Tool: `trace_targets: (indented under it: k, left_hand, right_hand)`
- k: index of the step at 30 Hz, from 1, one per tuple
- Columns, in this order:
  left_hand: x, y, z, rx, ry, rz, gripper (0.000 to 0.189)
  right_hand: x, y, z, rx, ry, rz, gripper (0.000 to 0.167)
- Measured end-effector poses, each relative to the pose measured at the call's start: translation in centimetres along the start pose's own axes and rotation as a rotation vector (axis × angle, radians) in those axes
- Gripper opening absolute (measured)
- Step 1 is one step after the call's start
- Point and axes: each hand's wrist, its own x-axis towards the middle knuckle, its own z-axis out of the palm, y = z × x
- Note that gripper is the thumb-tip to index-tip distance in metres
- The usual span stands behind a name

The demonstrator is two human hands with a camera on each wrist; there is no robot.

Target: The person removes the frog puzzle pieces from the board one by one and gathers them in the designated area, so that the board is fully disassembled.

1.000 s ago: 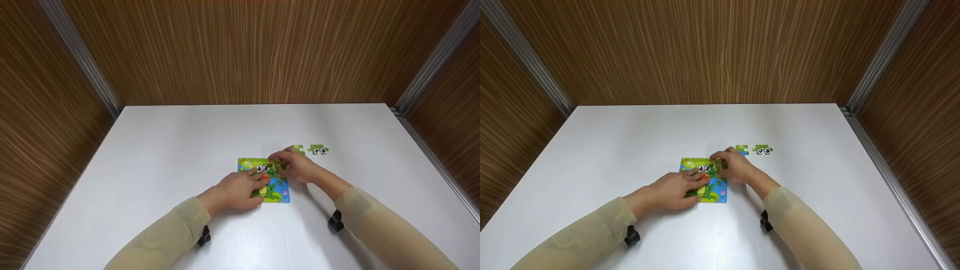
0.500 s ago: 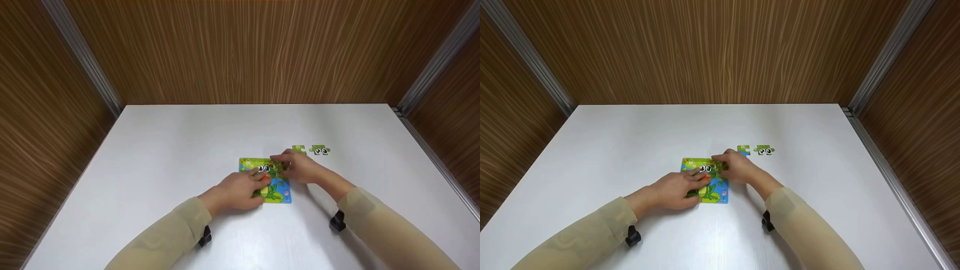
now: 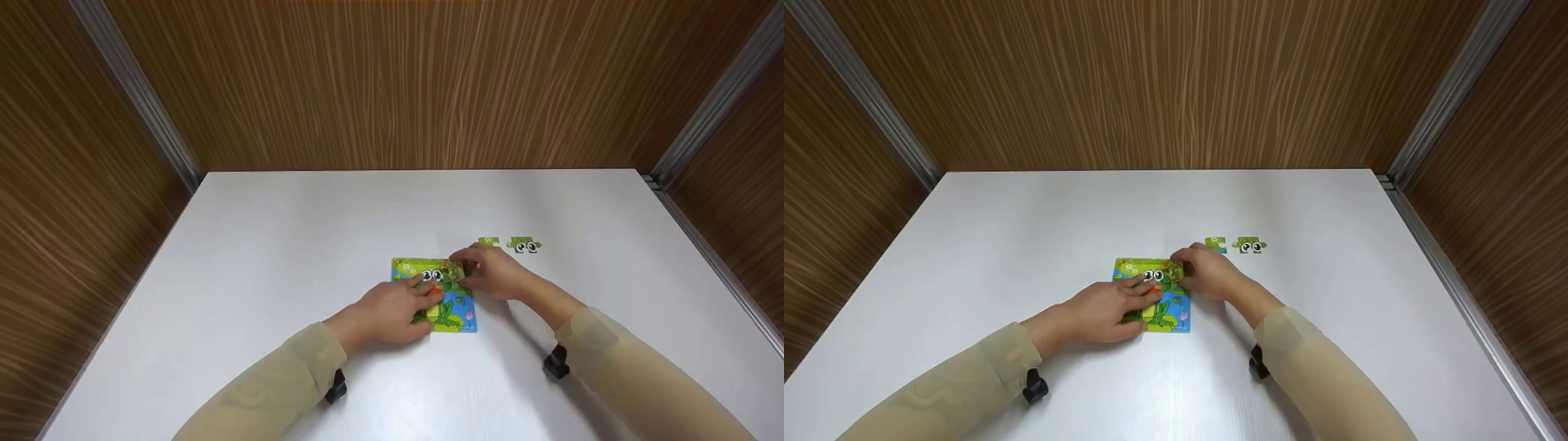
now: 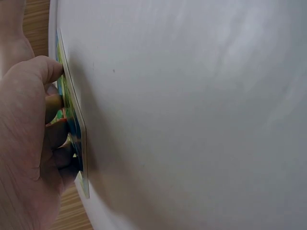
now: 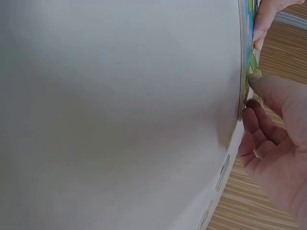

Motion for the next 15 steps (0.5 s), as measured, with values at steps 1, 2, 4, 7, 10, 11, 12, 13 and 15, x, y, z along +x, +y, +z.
trace_targets:
  k: [1,2,4,7,10,11,12,13,15]
  left_hand:
    - [0.0,0.0,0.0,0.001,0.0,-0.001,0.063]
    - [-0.1,0.0,0.0,0.003,-0.001,-0.002,0.063]
    - [-0.1,0.0,0.1,0.006,-0.004,-0.005,0.063]
    - [-0.1,0.0,0.2,0.008,-0.009,-0.006,0.063]
    - [0.0,-0.1,0.3,0.008,-0.011,-0.005,0.064]
    - [0.0,-0.1,0.3,0.008,-0.009,-0.003,0.064]
    - [0.0,-0.1,0.4,0.007,-0.005,-0.002,0.064]
    - [-0.1,-0.1,0.4,0.002,0.0,-0.002,0.064]
    - [-0.1,-0.1,0.5,-0.003,0.016,-0.002,0.063]
  right_hand:
    - [0.0,0.1,0.0,-0.007,0.01,-0.007,0.044]
    - [0.0,0.1,0.0,-0.01,0.021,-0.013,0.044]
    - [-0.1,0.3,-0.1,-0.013,0.045,-0.034,0.043]
    - [-0.4,0.7,-0.5,-0.004,0.066,-0.051,0.044]
    - [-0.8,1.3,-1.2,0.006,0.076,-0.044,0.047]
    - [-0.9,1.5,-1.5,0.005,0.082,-0.039,0.047]
    - [-1.0,1.8,-1.8,0.004,0.091,-0.04,0.048]
    - [-1.2,2.2,-2.2,0.003,0.101,-0.04,0.047]
    - [-1.5,3.0,-3.0,0.0,0.125,-0.046,0.046]
